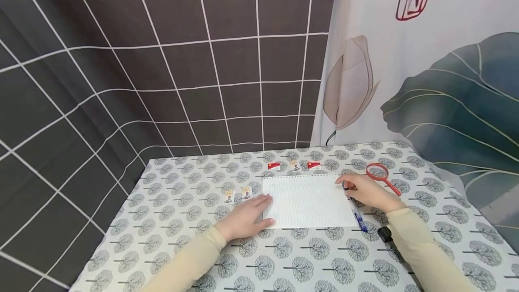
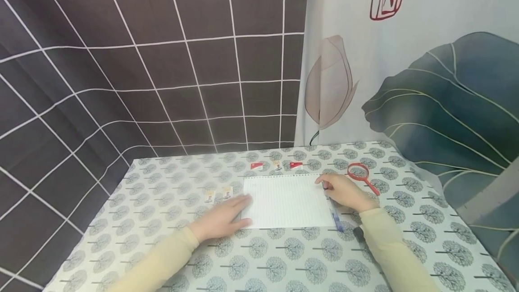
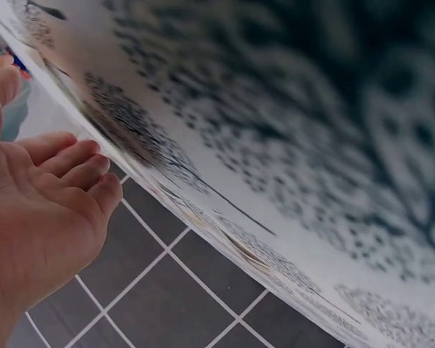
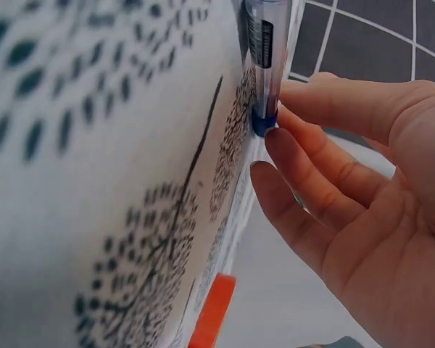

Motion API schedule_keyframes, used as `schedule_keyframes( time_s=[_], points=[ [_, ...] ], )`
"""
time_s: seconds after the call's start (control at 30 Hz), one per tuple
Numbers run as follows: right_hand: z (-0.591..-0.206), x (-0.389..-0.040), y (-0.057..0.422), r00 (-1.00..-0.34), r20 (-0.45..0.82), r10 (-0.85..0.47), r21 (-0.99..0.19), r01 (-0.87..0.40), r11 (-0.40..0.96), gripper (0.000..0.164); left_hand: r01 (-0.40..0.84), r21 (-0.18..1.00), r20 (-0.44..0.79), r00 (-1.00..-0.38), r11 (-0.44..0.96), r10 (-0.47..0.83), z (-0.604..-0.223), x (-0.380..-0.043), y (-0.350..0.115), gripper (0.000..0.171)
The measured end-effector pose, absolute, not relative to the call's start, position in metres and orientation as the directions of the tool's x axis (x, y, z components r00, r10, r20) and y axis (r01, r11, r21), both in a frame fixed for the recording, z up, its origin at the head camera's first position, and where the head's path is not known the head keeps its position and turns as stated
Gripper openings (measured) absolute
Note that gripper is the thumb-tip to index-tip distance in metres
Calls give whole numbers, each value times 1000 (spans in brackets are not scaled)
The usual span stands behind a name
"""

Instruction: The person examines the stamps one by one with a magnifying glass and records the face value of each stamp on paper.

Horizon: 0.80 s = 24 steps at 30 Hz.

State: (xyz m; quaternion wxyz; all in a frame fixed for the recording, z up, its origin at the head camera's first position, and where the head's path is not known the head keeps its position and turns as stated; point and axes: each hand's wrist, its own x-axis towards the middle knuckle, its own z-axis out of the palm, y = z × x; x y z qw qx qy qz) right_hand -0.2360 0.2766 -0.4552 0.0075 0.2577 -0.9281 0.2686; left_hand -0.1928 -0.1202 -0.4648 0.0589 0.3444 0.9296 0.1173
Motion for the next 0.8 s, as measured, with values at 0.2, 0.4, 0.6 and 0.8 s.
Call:
schedule_keyframes(
  time_s=[0.2, 0.4, 0.6, 0.8],
  points=[
    [-452, -236, 271, -856, 150, -494, -471, -501, 726, 34, 622, 270, -30, -757, 735, 652, -465, -193, -119, 73],
    [-450, -235, 274, -872, 102, -479, -478, -465, 745, 40, 622, 254, -35, -759, 740, 650, -465, -195, -121, 71],
    [-450, -234, 275, -885, 75, -459, -485, -434, 759, 41, 639, 203, -39, -752, 742, 658, -464, -196, -123, 69],
    [-454, -236, 278, -890, 73, -449, -465, -429, 774, 34, 640, 188, -50, -751, 745, 659, -467, -196, -124, 68]
  ],
)
